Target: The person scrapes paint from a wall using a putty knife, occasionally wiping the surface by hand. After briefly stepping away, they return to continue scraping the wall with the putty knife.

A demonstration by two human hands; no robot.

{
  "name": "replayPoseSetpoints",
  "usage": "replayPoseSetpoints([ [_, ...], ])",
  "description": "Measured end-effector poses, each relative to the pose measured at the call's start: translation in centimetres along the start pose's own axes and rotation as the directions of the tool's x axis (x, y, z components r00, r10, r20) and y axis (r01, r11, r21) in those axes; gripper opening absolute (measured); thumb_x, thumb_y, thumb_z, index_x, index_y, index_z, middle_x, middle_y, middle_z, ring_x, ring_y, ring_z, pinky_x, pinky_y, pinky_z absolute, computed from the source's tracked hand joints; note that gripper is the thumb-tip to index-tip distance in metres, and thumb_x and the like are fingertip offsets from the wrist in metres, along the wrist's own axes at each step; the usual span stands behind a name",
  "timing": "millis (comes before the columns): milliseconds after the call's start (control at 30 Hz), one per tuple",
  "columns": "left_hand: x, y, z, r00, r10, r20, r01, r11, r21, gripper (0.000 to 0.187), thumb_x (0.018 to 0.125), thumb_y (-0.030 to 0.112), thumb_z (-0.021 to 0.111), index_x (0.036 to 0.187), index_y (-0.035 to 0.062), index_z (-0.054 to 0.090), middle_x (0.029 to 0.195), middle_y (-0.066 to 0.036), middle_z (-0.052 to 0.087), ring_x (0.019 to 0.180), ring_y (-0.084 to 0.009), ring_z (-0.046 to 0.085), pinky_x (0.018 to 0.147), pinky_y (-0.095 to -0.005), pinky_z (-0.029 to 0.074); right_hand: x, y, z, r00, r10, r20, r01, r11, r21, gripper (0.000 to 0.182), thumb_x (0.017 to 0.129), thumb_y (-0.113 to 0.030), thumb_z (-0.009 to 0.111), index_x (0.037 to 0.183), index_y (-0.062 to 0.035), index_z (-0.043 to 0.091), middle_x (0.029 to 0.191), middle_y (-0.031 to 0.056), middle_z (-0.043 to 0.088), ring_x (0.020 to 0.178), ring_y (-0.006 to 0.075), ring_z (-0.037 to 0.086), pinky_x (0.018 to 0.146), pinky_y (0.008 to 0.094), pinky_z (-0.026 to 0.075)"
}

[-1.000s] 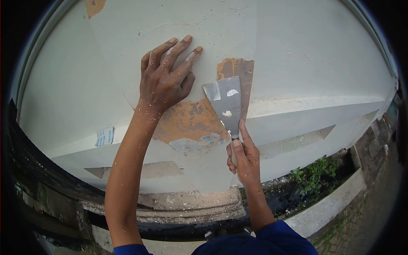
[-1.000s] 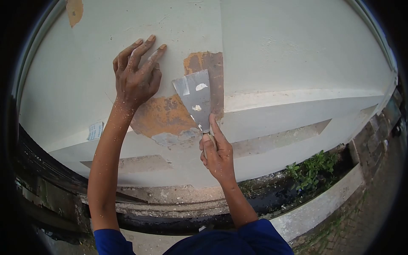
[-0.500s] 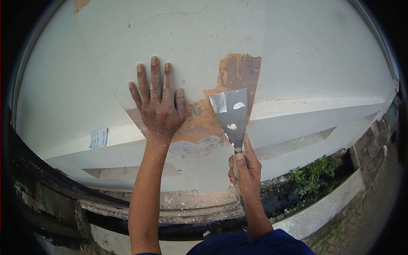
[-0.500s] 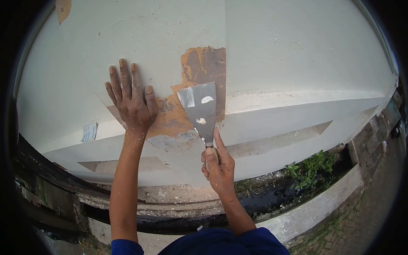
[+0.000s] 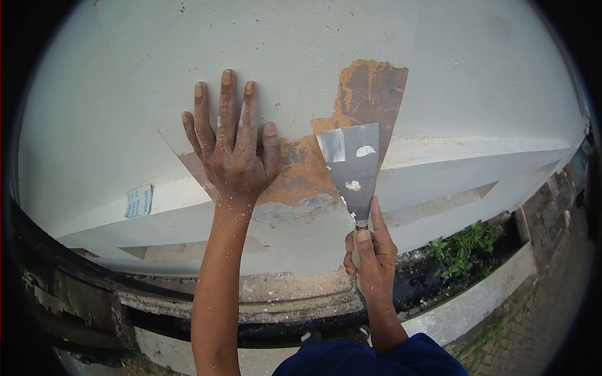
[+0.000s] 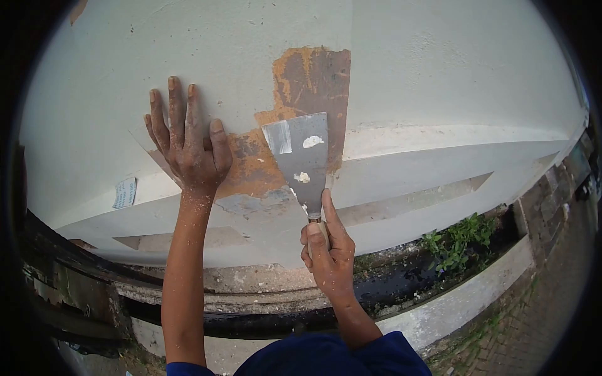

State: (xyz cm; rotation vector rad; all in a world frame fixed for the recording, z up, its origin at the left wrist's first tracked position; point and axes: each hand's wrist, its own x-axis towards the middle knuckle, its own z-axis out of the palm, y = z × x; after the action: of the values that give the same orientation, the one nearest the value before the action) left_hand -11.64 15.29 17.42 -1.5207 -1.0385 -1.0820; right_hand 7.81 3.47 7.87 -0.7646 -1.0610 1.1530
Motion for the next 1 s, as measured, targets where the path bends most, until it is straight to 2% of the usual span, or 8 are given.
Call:
replayPoseSetpoints([
  [233, 0.0, 0.0, -0.1, 0.999, 0.027, -0.03, -0.028, 0.999, -0.029, 0.045, 0.081, 0.019, 0.049, 0.123, 0.0076, 0.059, 0.142, -0.009, 0.046, 0.141, -0.0307, 0.026, 0.115, -0.0485, 0.012, 0.6, -1.1, 1.9, 0.998, -0.07, -0.003, 0.07, 0.997, 0.018, 0.053, 0.099, -0.016, 0.046, 0.147, -0.0039, 0.025, 0.071, 0.0005, 0.051, 0.049, 0.0015, 0.038, 0.041, 0.0184, 0.034],
  [333, 0.2, -0.1, -0.1, 0.999, 0.026, -0.04, -0.027, 0.999, -0.031, 0.045, 0.08, 0.018, 0.05, 0.123, 0.0081, 0.06, 0.142, -0.009, 0.046, 0.14, -0.0307, 0.026, 0.115, -0.0488, 0.013, -0.5, 0.4, 1.0, 1.0, 0.018, -0.014, -0.017, 1.0, 0.021, 0.054, 0.099, -0.015, 0.047, 0.147, -0.0029, 0.025, 0.071, 0.0001, 0.051, 0.05, 0.0014, 0.038, 0.041, 0.0183, 0.034],
  [433, -0.2, 0.1, -0.1, 0.999, 0.023, -0.031, -0.025, 0.999, -0.039, 0.045, 0.08, 0.018, 0.05, 0.123, 0.0082, 0.06, 0.141, -0.009, 0.047, 0.14, -0.0308, 0.027, 0.115, -0.0489, 0.015, 0.4, -0.6, 1.4, 1.0, -0.003, 0.014, 0.003, 1.0, 0.027, 0.055, 0.099, -0.017, 0.048, 0.146, -0.0022, 0.025, 0.071, -0.0001, 0.051, 0.051, 0.0011, 0.039, 0.041, 0.0184, 0.034],
  [600, 0.0, 0.0, -0.3, 0.999, 0.018, -0.026, -0.019, 0.999, -0.034, 0.043, 0.081, 0.018, 0.051, 0.121, 0.0072, 0.061, 0.14, -0.009, 0.048, 0.139, -0.0323, 0.028, 0.114, -0.0488, 0.016, -1.1, 1.2, 0.9, 1.0, 0.009, -0.015, -0.009, 1.0, 0.014, 0.055, 0.099, -0.017, 0.048, 0.146, -0.0023, 0.025, 0.072, -0.0003, 0.05, 0.052, 0.0009, 0.039, 0.042, 0.018, 0.035],
  [700, -0.2, -0.1, 0.0, 0.999, -0.031, -0.011, 0.031, 0.998, -0.06, 0.042, 0.081, 0.023, 0.052, 0.121, 0.0165, 0.063, 0.142, -0.001, 0.047, 0.139, -0.0286, 0.027, 0.117, -0.0455, 0.009, 0.0, -0.1, 2.0, 1.0, 0.007, 0.005, -0.007, 0.999, 0.05, 0.055, 0.099, -0.017, 0.048, 0.147, -0.0026, 0.025, 0.071, -0.0006, 0.05, 0.052, 0.001, 0.04, 0.043, 0.0178, 0.036],
  [800, -0.2, -0.1, -0.1, 0.999, -0.03, -0.014, 0.029, 0.997, -0.078, 0.043, 0.081, 0.022, 0.052, 0.122, 0.0169, 0.063, 0.141, -0.001, 0.048, 0.139, -0.0283, 0.027, 0.117, -0.0451, 0.009, -0.6, 0.3, 1.8, 1.0, 0.01, 0.005, -0.01, 0.999, 0.035, 0.055, 0.099, -0.018, 0.048, 0.147, -0.0031, 0.025, 0.071, -0.0005, 0.05, 0.052, 0.0012, 0.04, 0.043, 0.0177, 0.037],
  [900, -0.2, 0.0, -0.3, 0.999, -0.04, 0.006, 0.04, 0.998, -0.054, 0.042, 0.08, 0.022, 0.052, 0.121, 0.0169, 0.063, 0.141, -0.001, 0.048, 0.139, -0.028, 0.027, 0.117, -0.0447, 0.009, -0.6, 1.3, 1.6, 1.0, 0.01, 0.002, -0.01, 1.0, 0.02, 0.055, 0.099, -0.018, 0.047, 0.147, -0.0036, 0.025, 0.071, -0.0003, 0.05, 0.052, 0.0014, 0.04, 0.043, 0.0178, 0.037],
  [1000, 0.0, 0.0, -0.4, 1.0, 0.015, -0.026, -0.016, 0.998, -0.063, 0.042, 0.081, 0.017, 0.051, 0.12, 0.0077, 0.062, 0.14, -0.008, 0.049, 0.139, -0.0316, 0.027, 0.114, -0.0473, 0.016, 0.3, -0.1, 2.4, 1.0, 0.004, 0.009, -0.005, 1.0, 0.028, 0.055, 0.099, -0.019, 0.047, 0.147, -0.0037, 0.025, 0.071, -0.0001, 0.05, 0.052, 0.0015, 0.041, 0.042, 0.0179, 0.037],
])
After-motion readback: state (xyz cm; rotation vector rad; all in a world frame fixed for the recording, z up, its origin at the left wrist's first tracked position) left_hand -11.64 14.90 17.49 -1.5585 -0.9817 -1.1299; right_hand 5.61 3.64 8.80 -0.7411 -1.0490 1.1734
